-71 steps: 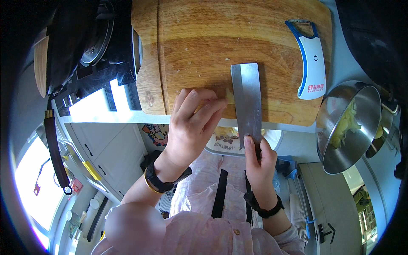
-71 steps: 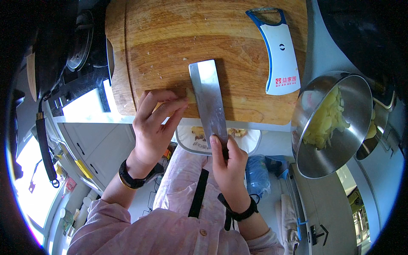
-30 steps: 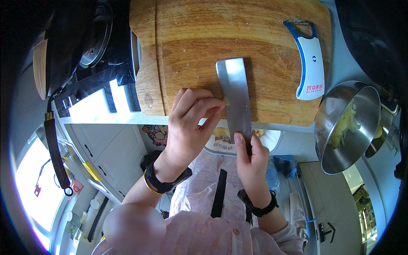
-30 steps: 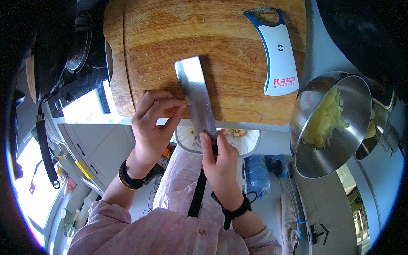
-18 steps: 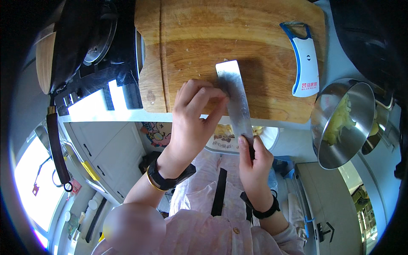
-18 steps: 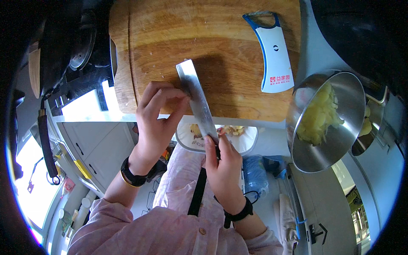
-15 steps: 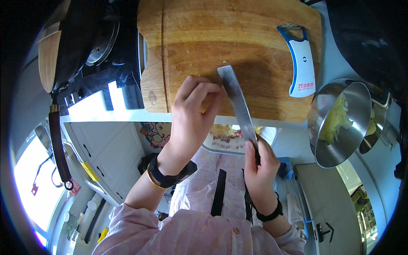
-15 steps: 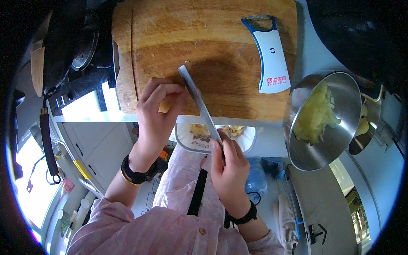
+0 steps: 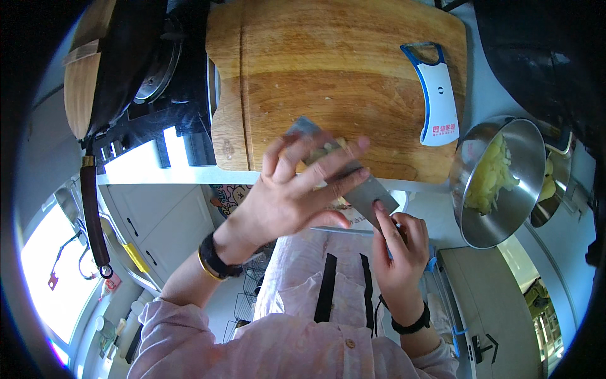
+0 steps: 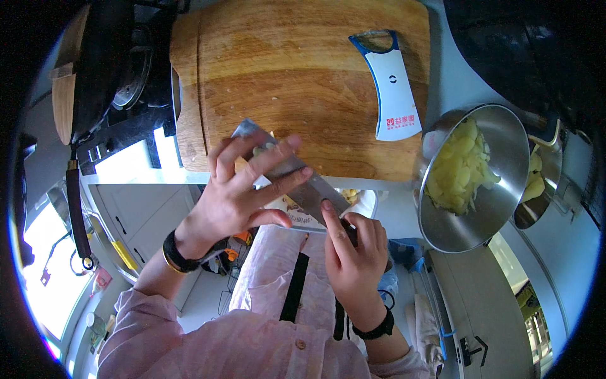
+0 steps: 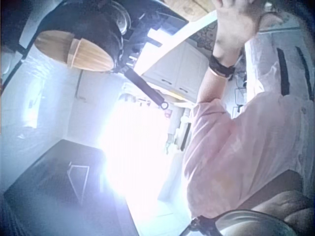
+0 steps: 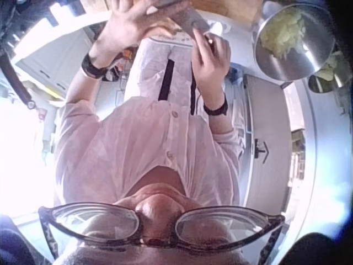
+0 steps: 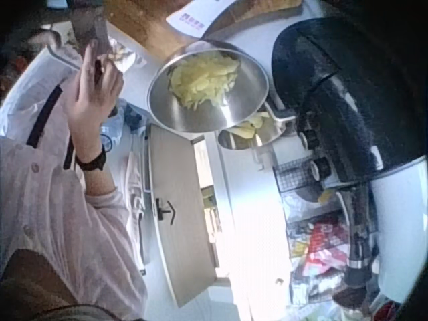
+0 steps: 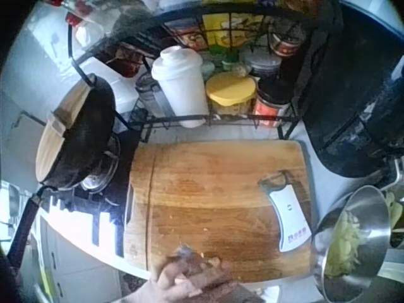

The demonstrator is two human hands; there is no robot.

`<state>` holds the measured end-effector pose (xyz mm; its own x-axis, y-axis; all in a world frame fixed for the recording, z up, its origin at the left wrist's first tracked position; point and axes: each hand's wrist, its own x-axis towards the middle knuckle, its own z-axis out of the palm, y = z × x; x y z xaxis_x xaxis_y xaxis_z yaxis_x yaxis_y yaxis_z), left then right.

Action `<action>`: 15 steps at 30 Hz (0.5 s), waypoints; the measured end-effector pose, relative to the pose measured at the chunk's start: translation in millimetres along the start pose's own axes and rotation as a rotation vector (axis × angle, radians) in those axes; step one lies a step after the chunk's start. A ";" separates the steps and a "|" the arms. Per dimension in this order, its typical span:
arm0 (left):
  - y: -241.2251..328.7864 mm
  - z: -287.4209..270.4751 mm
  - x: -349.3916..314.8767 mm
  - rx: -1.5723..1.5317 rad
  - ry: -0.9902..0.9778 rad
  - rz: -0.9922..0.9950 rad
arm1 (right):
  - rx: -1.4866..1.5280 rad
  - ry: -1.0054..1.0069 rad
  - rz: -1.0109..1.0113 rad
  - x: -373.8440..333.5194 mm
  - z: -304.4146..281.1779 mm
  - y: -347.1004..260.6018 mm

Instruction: The person peels potatoes with a vegetable peeler over a cutting board and a metal bowl. Potato skins are collected in a small container while peeled potatoes are placed into the bowl.

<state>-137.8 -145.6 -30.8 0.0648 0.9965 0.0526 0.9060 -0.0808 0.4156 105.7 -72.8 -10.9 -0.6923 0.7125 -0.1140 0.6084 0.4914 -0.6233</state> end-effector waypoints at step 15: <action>-24.2 18.0 7.0 -0.374 0.188 -0.283 | 0.466 -0.067 0.456 -56.3 -11.2 32.6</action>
<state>-151.7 -136.4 -56.8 -0.2690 0.9623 0.0395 0.6632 0.1553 0.7321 168.8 -91.3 -16.1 -0.4364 0.7577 -0.4853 0.6251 -0.1326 -0.7692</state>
